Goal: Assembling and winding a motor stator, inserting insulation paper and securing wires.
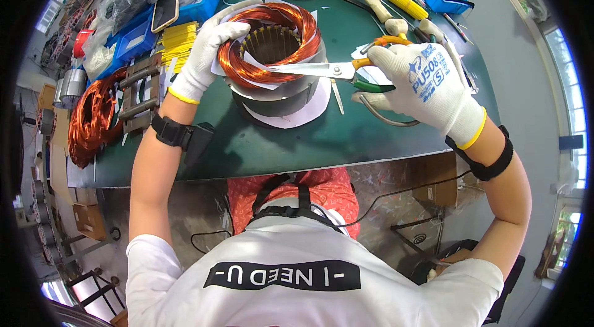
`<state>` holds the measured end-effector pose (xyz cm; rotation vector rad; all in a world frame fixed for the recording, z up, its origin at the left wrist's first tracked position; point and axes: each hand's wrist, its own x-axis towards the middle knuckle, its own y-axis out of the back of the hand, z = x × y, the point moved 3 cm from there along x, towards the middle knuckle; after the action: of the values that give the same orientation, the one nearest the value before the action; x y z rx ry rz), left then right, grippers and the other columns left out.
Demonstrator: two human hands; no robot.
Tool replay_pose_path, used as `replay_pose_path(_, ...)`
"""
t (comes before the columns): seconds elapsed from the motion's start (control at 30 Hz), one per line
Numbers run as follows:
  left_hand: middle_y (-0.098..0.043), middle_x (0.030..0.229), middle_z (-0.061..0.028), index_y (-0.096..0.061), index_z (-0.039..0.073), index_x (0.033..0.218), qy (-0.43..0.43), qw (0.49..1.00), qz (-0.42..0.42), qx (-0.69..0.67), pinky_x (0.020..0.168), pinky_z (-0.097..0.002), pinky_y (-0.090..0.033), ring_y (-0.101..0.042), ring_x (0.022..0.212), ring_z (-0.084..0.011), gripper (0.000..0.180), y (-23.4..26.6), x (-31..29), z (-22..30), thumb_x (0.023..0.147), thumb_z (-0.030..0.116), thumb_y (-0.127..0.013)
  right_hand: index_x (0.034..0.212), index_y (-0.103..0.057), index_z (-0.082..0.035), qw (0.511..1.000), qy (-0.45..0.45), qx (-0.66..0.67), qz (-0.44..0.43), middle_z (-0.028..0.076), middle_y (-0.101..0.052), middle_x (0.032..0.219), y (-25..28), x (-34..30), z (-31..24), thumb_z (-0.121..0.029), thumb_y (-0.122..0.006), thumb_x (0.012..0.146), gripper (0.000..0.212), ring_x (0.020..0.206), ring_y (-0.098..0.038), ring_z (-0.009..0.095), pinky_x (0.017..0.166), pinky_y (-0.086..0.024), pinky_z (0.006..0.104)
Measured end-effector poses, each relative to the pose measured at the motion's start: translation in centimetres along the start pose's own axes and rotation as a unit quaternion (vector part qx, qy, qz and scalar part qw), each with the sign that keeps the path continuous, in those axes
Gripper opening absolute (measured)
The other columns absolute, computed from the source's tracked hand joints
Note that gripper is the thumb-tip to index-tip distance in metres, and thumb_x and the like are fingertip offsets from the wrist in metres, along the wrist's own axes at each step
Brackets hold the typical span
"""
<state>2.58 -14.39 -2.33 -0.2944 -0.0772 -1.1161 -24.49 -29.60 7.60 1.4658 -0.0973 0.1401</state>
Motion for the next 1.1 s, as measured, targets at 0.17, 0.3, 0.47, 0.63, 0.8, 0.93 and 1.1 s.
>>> replay_pose_path(0.17, -0.068, 0.122, -0.0122, -0.059, -0.006, 0.132, -0.017, 0.998, 0.05, 0.022, 0.102, -0.0288, -0.048, -0.064, 0.11, -0.016, 0.049, -0.3, -0.8, -0.3, 0.086, 0.009, -0.061, 0.099, -0.068, -0.003, 0.998, -0.011, 0.058, -0.013, 0.016, -0.068, 0.081, -0.2, -0.1, -0.4, -0.042, -0.083, 0.077, 0.048, 0.075, -0.067, 0.034, 0.065, -0.05, 0.038)
replay_pose_path(0.3, -0.068, 0.123, -0.0143, -0.06, -0.007, 0.132, -0.038, 0.994, 0.102, 0.027, 0.101, -0.0286, -0.048, -0.064, 0.11, -0.0185, 0.05, -1.2, -1.7, 0.0, 0.085, 0.01, -0.061, 0.099, -0.069, -0.003, 0.987, -0.087, 0.088, -0.107, 0.017, -0.068, 0.081, 0.5, -0.2, -0.5, -0.045, -0.078, 0.082, 0.046, 0.072, -0.065, 0.034, 0.069, -0.05, 0.0394)
replay_pose_path(0.47, -0.068, 0.119, -0.0136, -0.057, -0.008, 0.132, -0.047, 0.982, 0.182, 0.015, 0.098, -0.0288, -0.05, -0.065, 0.107, -0.0176, 0.047, -2.9, -3.1, 0.0, 0.087, 0.006, -0.06, 0.093, -0.071, -0.001, 0.99, -0.041, 0.026, -0.133, 0.019, -0.066, 0.075, 2.9, 1.6, -0.7, -0.06, -0.071, 0.081, 0.06, 0.075, -0.067, 0.037, 0.068, -0.052, 0.0431)
replay_pose_path(0.63, -0.066, 0.121, -0.0134, -0.055, -0.008, 0.133, -0.065, 0.965, 0.253, 0.017, 0.097, -0.0278, -0.051, -0.064, 0.107, -0.0175, 0.046, -4.1, -4.1, -0.2, 0.089, 0.002, -0.059, 0.07, -0.067, 0.001, 0.966, -0.064, 0.01, -0.25, 0.014, -0.058, 0.058, 5.3, 5.2, 0.2, -0.053, -0.071, 0.083, 0.056, 0.056, -0.06, 0.028, 0.057, -0.048, 0.0396)
replay_pose_path(0.8, -0.064, 0.125, -0.0151, -0.052, -0.009, 0.135, -0.093, 0.949, 0.299, 0.032, 0.101, -0.0301, -0.049, -0.063, 0.112, -0.0197, 0.046, -5.5, -4.6, -0.2, 0.09, 0.001, -0.058, 0.07, -0.067, 0.003, 0.918, -0.113, -0.008, -0.381, 0.01, -0.052, 0.055, 6.4, 8.7, 0.4, -0.063, -0.074, 0.081, 0.067, 0.053, -0.052, 0.022, 0.05, -0.042, 0.0369)
replay_pose_path(0.93, -0.062, 0.128, -0.0162, -0.047, -0.009, 0.14, -0.097, 0.938, 0.333, 0.015, 0.103, -0.0314, -0.048, -0.062, 0.114, -0.0211, 0.049, -6.5, -5.0, -0.7, 0.093, 0.0, -0.057, 0.07, -0.066, 0.003, 0.898, -0.111, 0.027, -0.424, 0.009, -0.052, 0.055, 6.2, 10.8, 0.2, -0.061, -0.075, 0.082, 0.065, 0.053, -0.051, 0.021, 0.05, -0.041, 0.0367)
replay_pose_path(1.1, -0.059, 0.132, -0.0164, -0.043, -0.008, 0.143, -0.121, 0.923, 0.366, 0.006, 0.104, -0.0329, -0.045, -0.06, 0.117, -0.0218, 0.051, -8.4, -5.3, -1.3, 0.096, 0.006, -0.058, 0.071, -0.066, 0.003, 0.901, -0.115, 0.058, -0.414, 0.009, -0.052, 0.056, 6.2, 11.0, 1.8, -0.058, -0.075, 0.082, 0.063, 0.053, -0.05, 0.02, 0.049, -0.04, 0.0365)
